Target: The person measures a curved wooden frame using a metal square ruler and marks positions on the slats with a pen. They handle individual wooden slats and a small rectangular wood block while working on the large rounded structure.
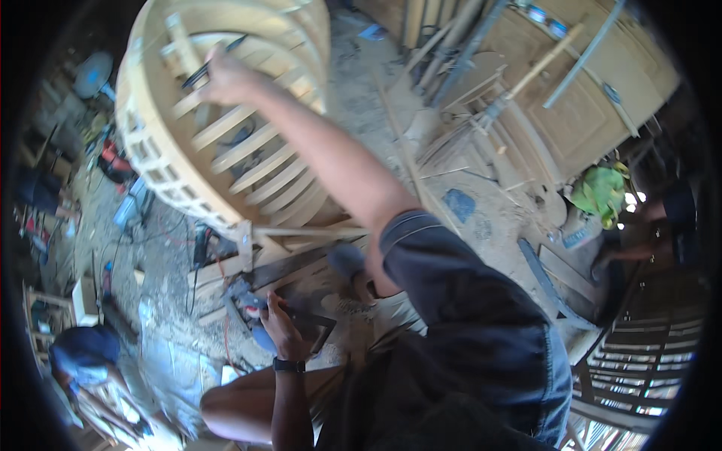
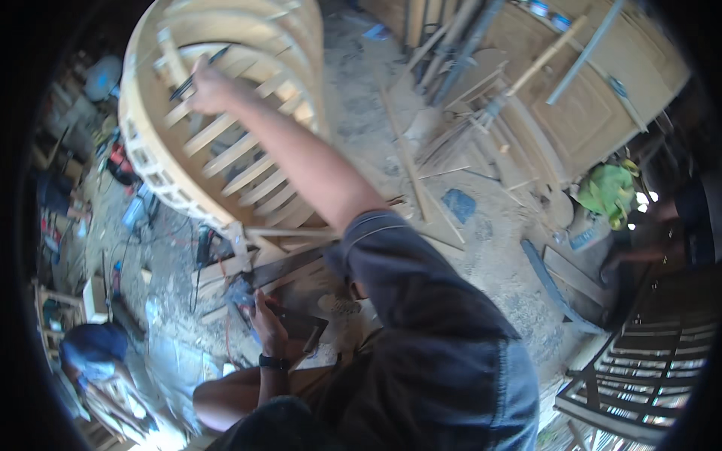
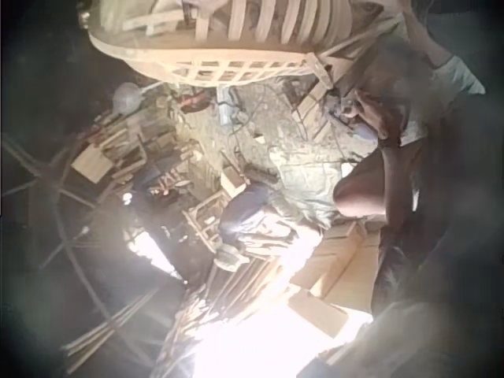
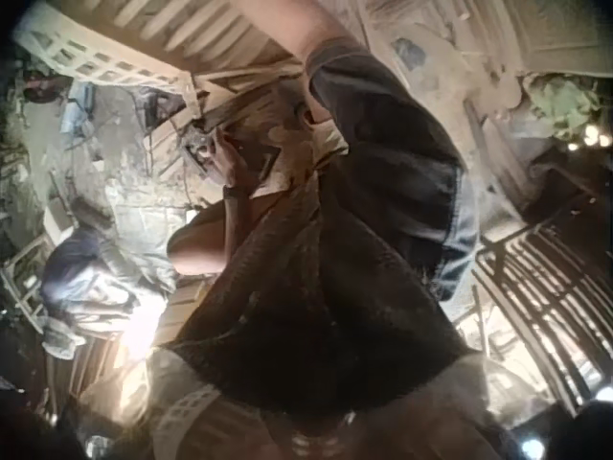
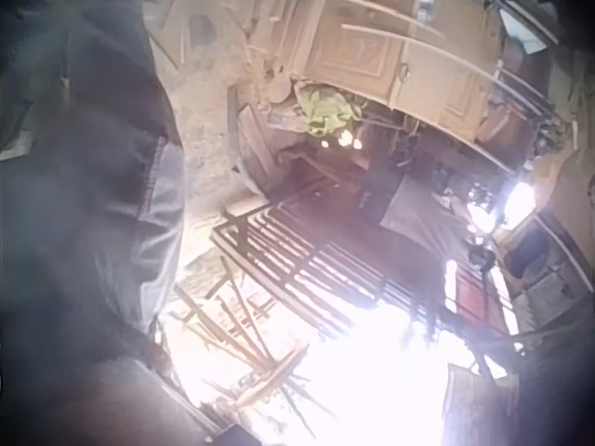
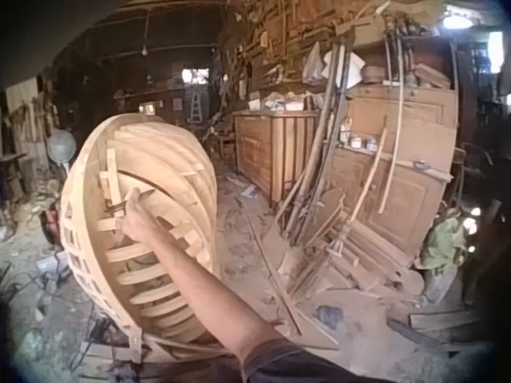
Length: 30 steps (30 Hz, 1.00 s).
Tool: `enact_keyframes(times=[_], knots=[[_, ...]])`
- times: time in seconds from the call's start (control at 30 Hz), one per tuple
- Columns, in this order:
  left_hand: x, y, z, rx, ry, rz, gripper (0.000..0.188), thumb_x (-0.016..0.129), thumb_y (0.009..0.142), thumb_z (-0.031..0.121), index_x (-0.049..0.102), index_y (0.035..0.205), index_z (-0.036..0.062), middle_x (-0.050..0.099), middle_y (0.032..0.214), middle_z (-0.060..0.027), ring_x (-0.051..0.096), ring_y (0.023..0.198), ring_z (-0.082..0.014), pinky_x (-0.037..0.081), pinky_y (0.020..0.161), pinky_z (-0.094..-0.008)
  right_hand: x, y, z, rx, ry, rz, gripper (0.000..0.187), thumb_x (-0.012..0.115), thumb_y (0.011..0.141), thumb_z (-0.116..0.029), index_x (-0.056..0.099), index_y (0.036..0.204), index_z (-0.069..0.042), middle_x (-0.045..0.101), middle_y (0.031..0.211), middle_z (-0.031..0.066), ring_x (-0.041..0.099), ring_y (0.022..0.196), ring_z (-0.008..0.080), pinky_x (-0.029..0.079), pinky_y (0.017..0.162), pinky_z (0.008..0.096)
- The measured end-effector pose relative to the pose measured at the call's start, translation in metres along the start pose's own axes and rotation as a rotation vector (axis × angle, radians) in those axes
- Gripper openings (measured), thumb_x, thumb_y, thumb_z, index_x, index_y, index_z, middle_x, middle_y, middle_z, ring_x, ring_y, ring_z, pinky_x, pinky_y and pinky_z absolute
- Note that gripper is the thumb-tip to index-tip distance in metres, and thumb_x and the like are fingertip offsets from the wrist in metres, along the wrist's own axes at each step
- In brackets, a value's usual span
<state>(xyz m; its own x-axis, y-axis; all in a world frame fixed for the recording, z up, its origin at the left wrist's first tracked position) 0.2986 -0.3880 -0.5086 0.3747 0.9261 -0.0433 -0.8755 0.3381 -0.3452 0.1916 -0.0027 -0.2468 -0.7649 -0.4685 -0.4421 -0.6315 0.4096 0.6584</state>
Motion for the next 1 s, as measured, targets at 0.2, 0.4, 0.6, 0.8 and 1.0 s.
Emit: enact_keyframes(times=[0.2,0.4,0.6,0.8,1.0], knots=[[0.038,0.039,-0.13,-0.336,-0.27,-0.129,0.019,0.063,0.089,0.026,0.055,0.085,0.0099,0.053,0.076,-0.0008,0.054,0.073,-0.0141,0.043,0.064,-0.0306,0.004,-0.015,0.024,0.036,0.006,0.132,0.058,0.076,0.067,-0.016,0.037,0.105,0.003,0.056,0.087,0.0257,0.06,0.086,0.0421,0.048,0.076,0.0467],[-0.014,0.082,-0.235,0.508,1.257,-0.403,0.023,0.063,0.084,0.024,0.064,0.093,0.0031,0.064,0.083,-0.008,0.064,0.08,-0.028,0.05,0.07,-0.0418,0.024,-0.013,0.025,0.124,0.151,0.198,0.069,0.071,0.065,-0.004,0.029,0.117,0.011,0.052,0.093,0.0324,0.057,0.092,0.0471,0.047,0.079,0.0474],[0.04,0.077,-0.238,0.322,1.275,-0.323,0.026,0.063,0.084,0.028,0.065,0.091,0.0028,0.064,0.082,-0.0082,0.064,0.079,-0.0274,0.05,0.07,-0.0404,0.018,-0.008,0.01,0.152,0.123,0.143,0.089,0.069,0.066,-0.001,0.014,0.133,0.016,0.05,0.108,0.034,0.054,0.107,0.0454,0.044,0.091,0.0444],[0.046,0.103,-0.244,0.246,1.238,-0.28,0.03,0.063,0.084,0.032,0.066,0.09,0.0026,0.065,0.081,-0.0084,0.064,0.078,-0.0267,0.05,0.07,-0.039,0.014,-0.016,-0.001,0.141,0.167,0.119,0.062,0.067,0.065,-0.003,0.032,0.116,0.004,0.05,0.098,0.0266,0.055,0.094,0.0412,0.045,0.084,0.0429],[0.017,0.12,-0.263,0.052,1.039,-0.114,0.034,0.063,0.084,0.036,0.067,0.088,0.0024,0.066,0.081,-0.0085,0.064,0.077,-0.0261,0.05,0.069,-0.0376,0.024,-0.008,0.009,0.15,0.187,-0.005,0.072,0.072,0.067,-0.017,0.036,0.125,0.004,0.052,0.106,0.0232,0.054,0.1,0.0327,0.045,0.091,0.0413]])
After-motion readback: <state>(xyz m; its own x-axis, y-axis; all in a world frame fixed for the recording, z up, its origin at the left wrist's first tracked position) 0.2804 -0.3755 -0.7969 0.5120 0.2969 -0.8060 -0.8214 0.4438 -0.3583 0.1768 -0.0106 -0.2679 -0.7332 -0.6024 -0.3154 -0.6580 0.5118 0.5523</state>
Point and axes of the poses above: each hand's wrist, its own y-axis towards the middle knuckle, its own x-axis out of the palm, z = x × y, the point moved 1 cm from there along y, towards the middle knuckle
